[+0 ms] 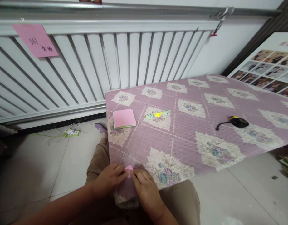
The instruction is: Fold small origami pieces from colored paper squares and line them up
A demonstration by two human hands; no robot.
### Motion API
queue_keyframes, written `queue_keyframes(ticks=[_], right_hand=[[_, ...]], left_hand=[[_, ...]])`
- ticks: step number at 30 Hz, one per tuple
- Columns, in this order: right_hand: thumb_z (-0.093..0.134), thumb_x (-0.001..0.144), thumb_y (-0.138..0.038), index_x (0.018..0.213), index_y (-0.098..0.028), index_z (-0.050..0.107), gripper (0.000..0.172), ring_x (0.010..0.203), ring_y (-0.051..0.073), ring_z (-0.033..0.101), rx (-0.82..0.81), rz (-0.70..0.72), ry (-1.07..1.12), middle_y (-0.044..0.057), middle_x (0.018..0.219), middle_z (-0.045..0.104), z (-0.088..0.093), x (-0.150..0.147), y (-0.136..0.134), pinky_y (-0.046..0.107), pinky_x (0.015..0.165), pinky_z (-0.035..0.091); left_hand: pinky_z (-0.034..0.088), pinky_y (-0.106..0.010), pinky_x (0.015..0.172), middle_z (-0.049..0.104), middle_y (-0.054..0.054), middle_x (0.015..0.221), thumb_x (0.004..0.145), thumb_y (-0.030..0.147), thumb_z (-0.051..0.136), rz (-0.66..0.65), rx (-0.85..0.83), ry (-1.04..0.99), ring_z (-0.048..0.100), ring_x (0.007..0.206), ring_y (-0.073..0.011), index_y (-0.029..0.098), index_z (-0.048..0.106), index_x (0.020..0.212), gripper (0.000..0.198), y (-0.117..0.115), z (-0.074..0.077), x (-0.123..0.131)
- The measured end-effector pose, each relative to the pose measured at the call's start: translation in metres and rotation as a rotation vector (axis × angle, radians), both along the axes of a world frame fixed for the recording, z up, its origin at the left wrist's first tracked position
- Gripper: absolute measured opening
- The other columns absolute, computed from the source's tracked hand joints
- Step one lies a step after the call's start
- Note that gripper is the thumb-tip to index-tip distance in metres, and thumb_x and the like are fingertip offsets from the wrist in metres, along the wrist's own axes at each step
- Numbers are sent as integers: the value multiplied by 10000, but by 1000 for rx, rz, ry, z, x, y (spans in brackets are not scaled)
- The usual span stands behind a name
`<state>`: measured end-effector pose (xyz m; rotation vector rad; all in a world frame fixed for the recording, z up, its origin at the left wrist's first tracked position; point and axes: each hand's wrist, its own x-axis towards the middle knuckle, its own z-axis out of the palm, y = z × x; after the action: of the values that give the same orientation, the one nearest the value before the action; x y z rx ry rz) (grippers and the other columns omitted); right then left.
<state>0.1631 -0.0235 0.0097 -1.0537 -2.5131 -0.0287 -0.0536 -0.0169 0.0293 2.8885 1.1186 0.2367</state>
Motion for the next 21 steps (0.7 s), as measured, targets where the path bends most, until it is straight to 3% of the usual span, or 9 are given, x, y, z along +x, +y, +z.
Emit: queue_keyframes(ticks=[9, 14, 21], right_hand=[[553, 876, -160, 1102, -242, 638, 255, 1026, 227, 554, -78, -106, 2, 41, 1039, 668, -4, -4, 1, 374, 862, 420], [538, 870, -135, 1106, -255, 634, 282, 997, 219, 562, -98, -160, 24, 24, 1038, 670, 1, -8, -3, 362, 850, 413], [449, 866, -73, 1255, -214, 543, 424, 1018, 228, 559, -40, -199, 22, 57, 1135, 644, 0, -20, -19, 379, 880, 425]], left_hand=[[470, -347, 720, 566, -70, 992, 950, 244, 480, 29, -31, 27, 512, 841, -209, 181, 503, 1207, 266, 0, 2, 3], [472, -341, 715, 567, -61, 973, 946, 245, 491, 40, -14, 26, 518, 833, -204, 194, 503, 1210, 269, -1, 3, 4], [476, -346, 718, 565, -54, 934, 921, 209, 525, 58, 28, -3, 521, 826, -207, 176, 544, 1139, 221, -4, -1, 4]])
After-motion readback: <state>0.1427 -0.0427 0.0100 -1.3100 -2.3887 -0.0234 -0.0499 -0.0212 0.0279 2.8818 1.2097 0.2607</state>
